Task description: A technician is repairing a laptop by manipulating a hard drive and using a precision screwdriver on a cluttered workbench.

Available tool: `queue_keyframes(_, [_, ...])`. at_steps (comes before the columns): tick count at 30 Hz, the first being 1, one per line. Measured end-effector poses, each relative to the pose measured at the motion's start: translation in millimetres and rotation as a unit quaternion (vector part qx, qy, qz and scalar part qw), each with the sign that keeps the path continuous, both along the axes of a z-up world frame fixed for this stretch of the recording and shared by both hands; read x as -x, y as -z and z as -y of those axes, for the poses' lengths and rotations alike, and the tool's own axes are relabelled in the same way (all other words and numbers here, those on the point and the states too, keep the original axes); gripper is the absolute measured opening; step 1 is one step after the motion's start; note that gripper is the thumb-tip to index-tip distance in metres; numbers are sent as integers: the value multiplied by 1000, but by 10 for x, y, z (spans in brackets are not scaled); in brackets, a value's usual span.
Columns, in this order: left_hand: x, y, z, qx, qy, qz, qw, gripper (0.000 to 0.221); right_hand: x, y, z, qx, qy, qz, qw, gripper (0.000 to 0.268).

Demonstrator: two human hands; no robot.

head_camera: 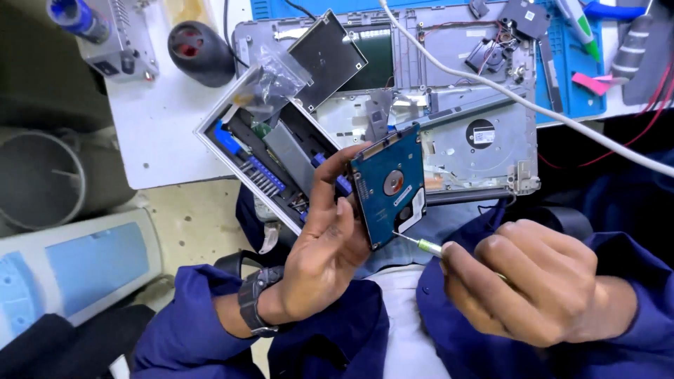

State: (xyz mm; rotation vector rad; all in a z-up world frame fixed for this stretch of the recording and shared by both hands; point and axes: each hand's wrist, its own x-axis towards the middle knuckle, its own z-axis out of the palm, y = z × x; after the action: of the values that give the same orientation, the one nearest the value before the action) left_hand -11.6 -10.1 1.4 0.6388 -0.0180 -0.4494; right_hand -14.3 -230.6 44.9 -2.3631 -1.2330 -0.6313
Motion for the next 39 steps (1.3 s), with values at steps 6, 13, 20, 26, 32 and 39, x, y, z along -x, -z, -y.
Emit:
queue_keyframes(6, [112, 303, -26, 26, 21, 0, 999, 59, -40, -71, 95, -25, -9, 35, 999, 10])
queue_keyframes(13, [136, 154, -3, 26, 59, -16, 998, 58, -23, -89, 283, -10, -80, 29, 996, 11])
queue_keyframes(20, [223, 280, 6, 96, 78, -103, 987, 30, 41, -127, 322, 16, -66, -8, 998, 14])
queue_keyframes(26, [169, 64, 152, 97, 75, -85, 989, 53, 135, -171, 251, 4, -10, -36, 999, 7])
queue_keyframes(32, [117, 21, 158, -36, 60, 26, 997, 76, 263, -261, 375, 71, 23, -122, 990, 31])
queue_keyframes(39, [49, -33, 0, -186, -3, 240, 953, 42, 180, -249, 433, 46, -19, -137, 989, 23])
